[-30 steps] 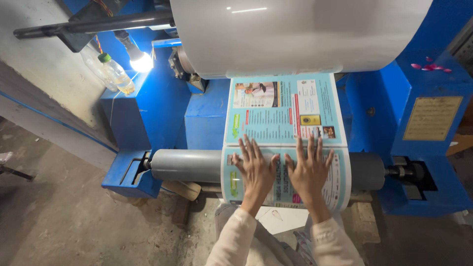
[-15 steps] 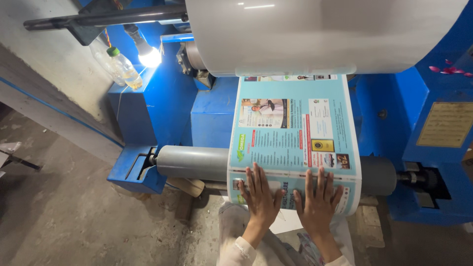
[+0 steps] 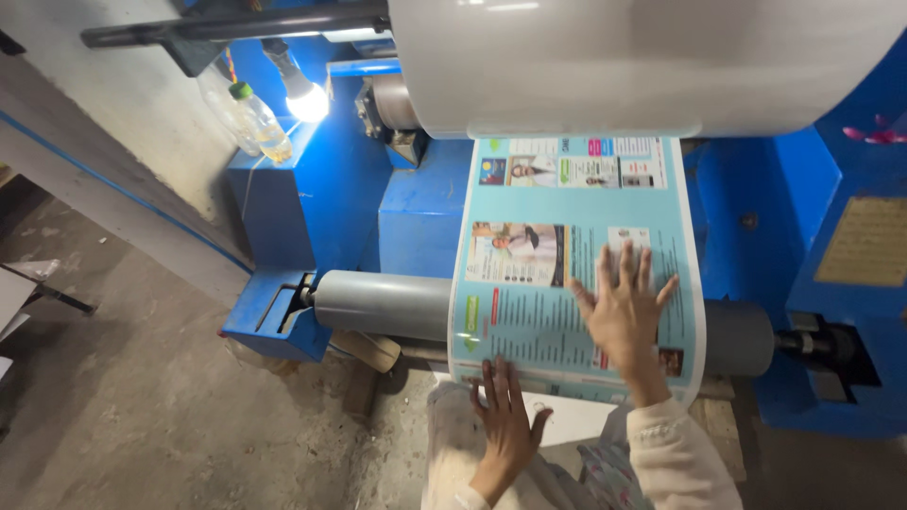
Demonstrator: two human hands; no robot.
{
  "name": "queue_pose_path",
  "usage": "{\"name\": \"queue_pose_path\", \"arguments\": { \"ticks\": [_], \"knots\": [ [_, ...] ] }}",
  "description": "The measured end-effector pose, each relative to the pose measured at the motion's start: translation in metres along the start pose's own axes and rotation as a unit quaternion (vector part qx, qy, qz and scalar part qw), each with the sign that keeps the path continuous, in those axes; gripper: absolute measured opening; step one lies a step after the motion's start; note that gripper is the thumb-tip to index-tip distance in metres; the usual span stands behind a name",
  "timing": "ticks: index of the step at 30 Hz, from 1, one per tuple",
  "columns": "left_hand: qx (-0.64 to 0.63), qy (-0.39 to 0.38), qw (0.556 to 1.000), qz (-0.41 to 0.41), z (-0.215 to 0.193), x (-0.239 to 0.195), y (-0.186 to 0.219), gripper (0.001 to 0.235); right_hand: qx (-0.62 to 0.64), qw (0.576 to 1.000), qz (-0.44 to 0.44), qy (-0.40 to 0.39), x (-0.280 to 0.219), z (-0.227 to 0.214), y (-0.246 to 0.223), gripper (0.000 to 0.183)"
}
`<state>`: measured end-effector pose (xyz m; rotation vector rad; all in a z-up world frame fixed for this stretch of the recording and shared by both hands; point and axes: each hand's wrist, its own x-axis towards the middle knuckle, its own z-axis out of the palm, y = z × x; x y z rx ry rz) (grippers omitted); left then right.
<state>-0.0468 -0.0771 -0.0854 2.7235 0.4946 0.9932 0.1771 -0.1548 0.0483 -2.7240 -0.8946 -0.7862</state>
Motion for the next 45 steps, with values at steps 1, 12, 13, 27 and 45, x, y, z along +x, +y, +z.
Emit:
{"name": "queue_pose_path", "arguments": {
  "ticks": [1, 12, 13, 27, 45],
  "knots": [
    [-0.018, 0.008, 1.000, -0.005, -0.005, 0.006, 0.003, 0.089, 0.021, 1.000, 0.005, 0.010, 0.000, -0.002, -0.005, 0.080],
    [-0.012, 0.032, 0.999, 0.001, -0.032, 0.191, 0.025, 0.084, 0.108, 0.989, 0.016, 0.104, -0.069, -0.021, -0.023, 0.066],
    [-0.007, 0.031, 0.999, -0.009, -0.033, 0.200, 0.024, 0.084, 0.104, 0.989, 0.017, 0.100, -0.076, -0.021, -0.024, 0.067],
    [0.023, 0.017, 0.999, -0.014, -0.035, 0.131, 0.021, 0.080, 0.178, 0.979, 0.018, 0.098, -0.067, -0.022, -0.015, 0.069],
    [-0.037, -0.002, 0.999, 0.001, -0.033, 0.079, 0.032, 0.058, 0.161, 0.985, -0.035, 0.051, -0.103, -0.023, -0.043, 0.063]
  ]
}}
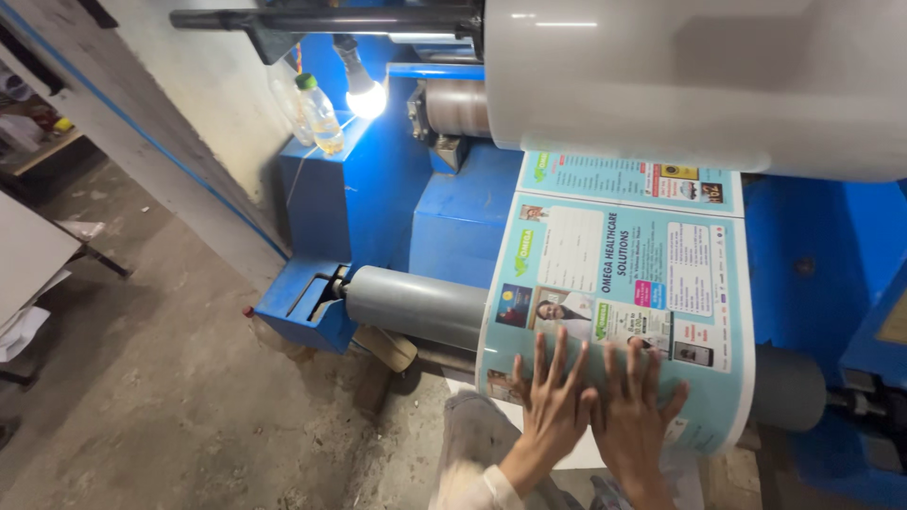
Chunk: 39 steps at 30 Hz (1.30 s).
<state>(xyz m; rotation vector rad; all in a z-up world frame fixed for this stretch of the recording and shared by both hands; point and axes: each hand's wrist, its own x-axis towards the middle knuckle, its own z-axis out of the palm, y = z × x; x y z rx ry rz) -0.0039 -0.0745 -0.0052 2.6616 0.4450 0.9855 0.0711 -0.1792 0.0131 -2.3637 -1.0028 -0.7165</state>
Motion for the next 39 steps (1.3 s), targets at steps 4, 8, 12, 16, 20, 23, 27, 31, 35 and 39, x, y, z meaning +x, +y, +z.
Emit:
{"name": "queue_pose_path", "arguments": {
  "ticks": [4, 8, 12, 16, 20, 23, 27, 31, 35, 39],
  "knots": [
    [0.021, -0.014, 1.000, 0.018, -0.002, 0.054, -0.014, 0.061, -0.020, 0.999, -0.025, -0.008, 0.032, 0.008, 0.015, 0.059],
    [0.083, -0.066, 0.994, -0.041, -0.006, 0.104, -0.040, 0.063, -0.033, 0.999, -0.014, -0.030, 0.080, 0.018, 0.053, 0.063],
    [0.110, -0.100, 0.977, -0.150, -0.028, 0.112, -0.084, 0.069, -0.107, 0.990, 0.062, -0.072, 0.074, -0.006, 0.102, 0.068],
    [0.123, -0.041, 0.981, -0.143, -0.038, 0.078, -0.089, 0.073, -0.108, 0.991, 0.073, 0.001, 0.042, -0.025, 0.106, 0.074],
    [0.056, -0.068, 0.996, -0.026, -0.018, 0.054, -0.028, 0.079, -0.041, 0.999, 0.013, -0.010, 0.026, -0.002, 0.048, 0.070],
    [0.183, -0.057, 0.981, 0.028, -0.011, 0.071, 0.001, 0.065, -0.041, 0.996, -0.017, -0.074, 0.047, 0.017, 0.030, 0.065],
    [0.084, -0.226, 0.962, -0.126, -0.021, 0.133, -0.026, 0.072, -0.111, 0.986, 0.041, -0.115, 0.095, 0.020, 0.064, 0.067],
    [0.090, -0.163, 0.958, -0.220, -0.045, 0.140, -0.078, 0.074, -0.100, 0.983, 0.117, -0.098, 0.092, -0.004, 0.102, 0.070],
    [0.111, -0.029, 0.977, -0.179, -0.048, 0.077, -0.089, 0.074, -0.111, 0.988, 0.106, -0.023, 0.045, -0.021, 0.093, 0.073],
    [0.075, -0.030, 0.995, -0.062, -0.019, 0.036, -0.046, 0.087, -0.030, 0.999, -0.002, 0.014, 0.021, -0.004, 0.033, 0.070]
  ]
}}
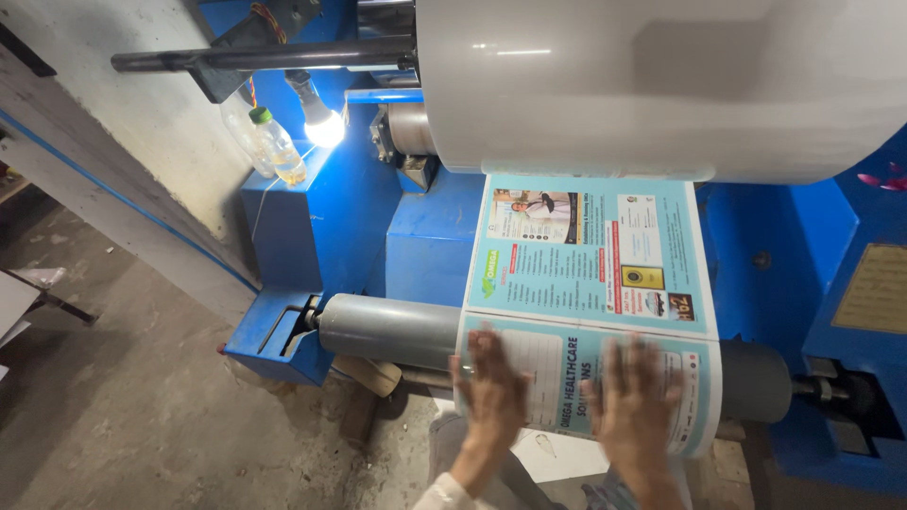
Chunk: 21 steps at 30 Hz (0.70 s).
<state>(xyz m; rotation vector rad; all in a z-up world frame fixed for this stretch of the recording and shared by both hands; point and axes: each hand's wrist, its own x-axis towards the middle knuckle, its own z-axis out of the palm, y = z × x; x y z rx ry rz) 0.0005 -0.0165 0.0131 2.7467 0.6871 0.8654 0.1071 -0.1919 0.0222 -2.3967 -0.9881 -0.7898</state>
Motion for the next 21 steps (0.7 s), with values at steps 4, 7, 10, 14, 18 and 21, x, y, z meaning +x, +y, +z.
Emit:
{"name": "queue_pose_path", "arguments": {
  "ticks": [4, 7, 10, 14, 18, 21],
  "knots": [
    [0.044, 0.026, 0.994, 0.096, 0.013, 0.009, 0.029, 0.061, -0.027, 0.997, -0.034, -0.067, 0.019, 0.022, -0.020, 0.060],
    [0.009, -0.005, 0.998, 0.061, 0.014, 0.060, 0.020, 0.063, -0.082, 0.992, -0.002, -0.095, 0.056, 0.036, 0.010, 0.061],
    [0.013, -0.091, 0.995, -0.027, 0.003, 0.083, -0.010, 0.067, -0.097, 0.989, 0.041, -0.106, 0.066, 0.032, 0.053, 0.065],
    [0.051, -0.046, 0.995, -0.067, -0.008, 0.078, -0.035, 0.066, -0.141, 0.982, 0.093, -0.084, 0.042, 0.011, 0.084, 0.070],
    [0.068, -0.020, 0.997, 0.010, 0.000, 0.047, -0.013, 0.069, -0.099, 0.993, 0.050, -0.050, 0.022, 0.018, 0.058, 0.070],
    [-0.003, -0.020, 0.997, 0.077, 0.014, 0.042, 0.026, 0.063, -0.022, 0.999, -0.007, -0.040, 0.023, 0.035, 0.019, 0.065]
  ]
}}
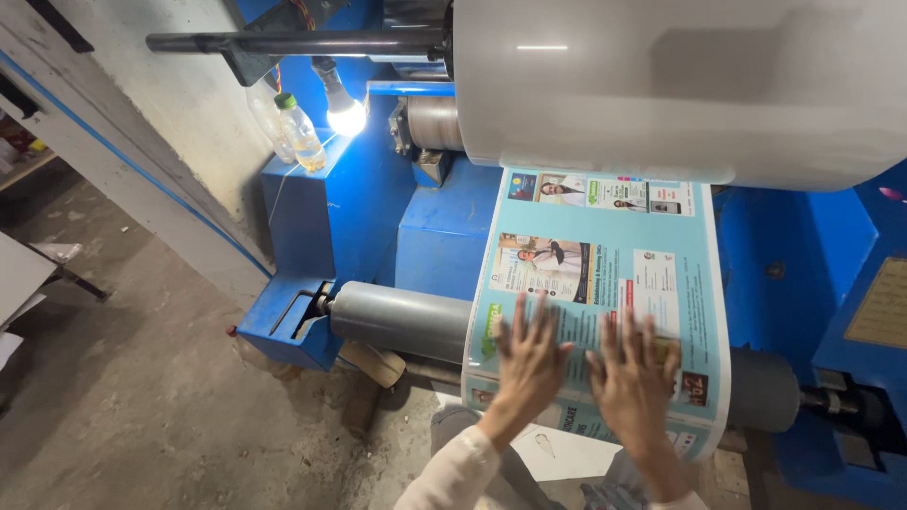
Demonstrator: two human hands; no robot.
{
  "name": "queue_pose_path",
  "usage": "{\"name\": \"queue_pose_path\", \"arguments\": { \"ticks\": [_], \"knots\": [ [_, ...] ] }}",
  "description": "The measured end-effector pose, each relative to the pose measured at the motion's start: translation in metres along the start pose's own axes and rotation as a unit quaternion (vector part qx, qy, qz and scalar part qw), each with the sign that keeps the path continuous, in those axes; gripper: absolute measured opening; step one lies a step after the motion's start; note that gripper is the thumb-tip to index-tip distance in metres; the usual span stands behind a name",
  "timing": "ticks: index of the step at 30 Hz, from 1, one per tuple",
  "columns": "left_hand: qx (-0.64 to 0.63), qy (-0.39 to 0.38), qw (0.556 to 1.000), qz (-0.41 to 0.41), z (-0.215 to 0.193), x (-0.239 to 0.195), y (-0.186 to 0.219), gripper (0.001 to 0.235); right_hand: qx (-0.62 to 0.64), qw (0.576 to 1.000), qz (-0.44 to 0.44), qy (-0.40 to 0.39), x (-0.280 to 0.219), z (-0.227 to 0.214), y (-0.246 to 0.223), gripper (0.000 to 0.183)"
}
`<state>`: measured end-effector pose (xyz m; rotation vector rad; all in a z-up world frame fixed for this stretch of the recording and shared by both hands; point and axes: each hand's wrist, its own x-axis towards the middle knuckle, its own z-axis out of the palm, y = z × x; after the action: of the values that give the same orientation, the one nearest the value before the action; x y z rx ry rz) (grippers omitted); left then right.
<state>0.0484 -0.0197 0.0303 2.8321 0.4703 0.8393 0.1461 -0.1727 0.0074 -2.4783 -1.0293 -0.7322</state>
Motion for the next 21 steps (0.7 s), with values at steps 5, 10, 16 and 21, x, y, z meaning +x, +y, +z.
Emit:
{"name": "queue_pose_path", "arguments": {
  "ticks": [5, 10, 16, 21],
  "knots": [
    [-0.071, -0.017, 0.997, -0.032, -0.003, 0.043, 0.011, 0.056, -0.083, 0.993, 0.017, -0.082, 0.048, 0.004, -0.005, 0.068],
    [-0.058, 0.014, 0.997, -0.055, -0.014, 0.047, -0.003, 0.059, -0.076, 0.993, 0.047, -0.076, 0.047, -0.007, 0.007, 0.063],
    [-0.050, -0.021, 0.998, -0.028, -0.005, 0.035, 0.016, 0.059, -0.045, 0.998, 0.011, -0.050, 0.033, 0.004, -0.015, 0.062],
    [-0.033, -0.082, 0.993, -0.084, -0.006, 0.059, -0.003, 0.062, -0.089, 0.991, 0.044, -0.089, 0.053, 0.011, 0.004, 0.062]
  ]
}}
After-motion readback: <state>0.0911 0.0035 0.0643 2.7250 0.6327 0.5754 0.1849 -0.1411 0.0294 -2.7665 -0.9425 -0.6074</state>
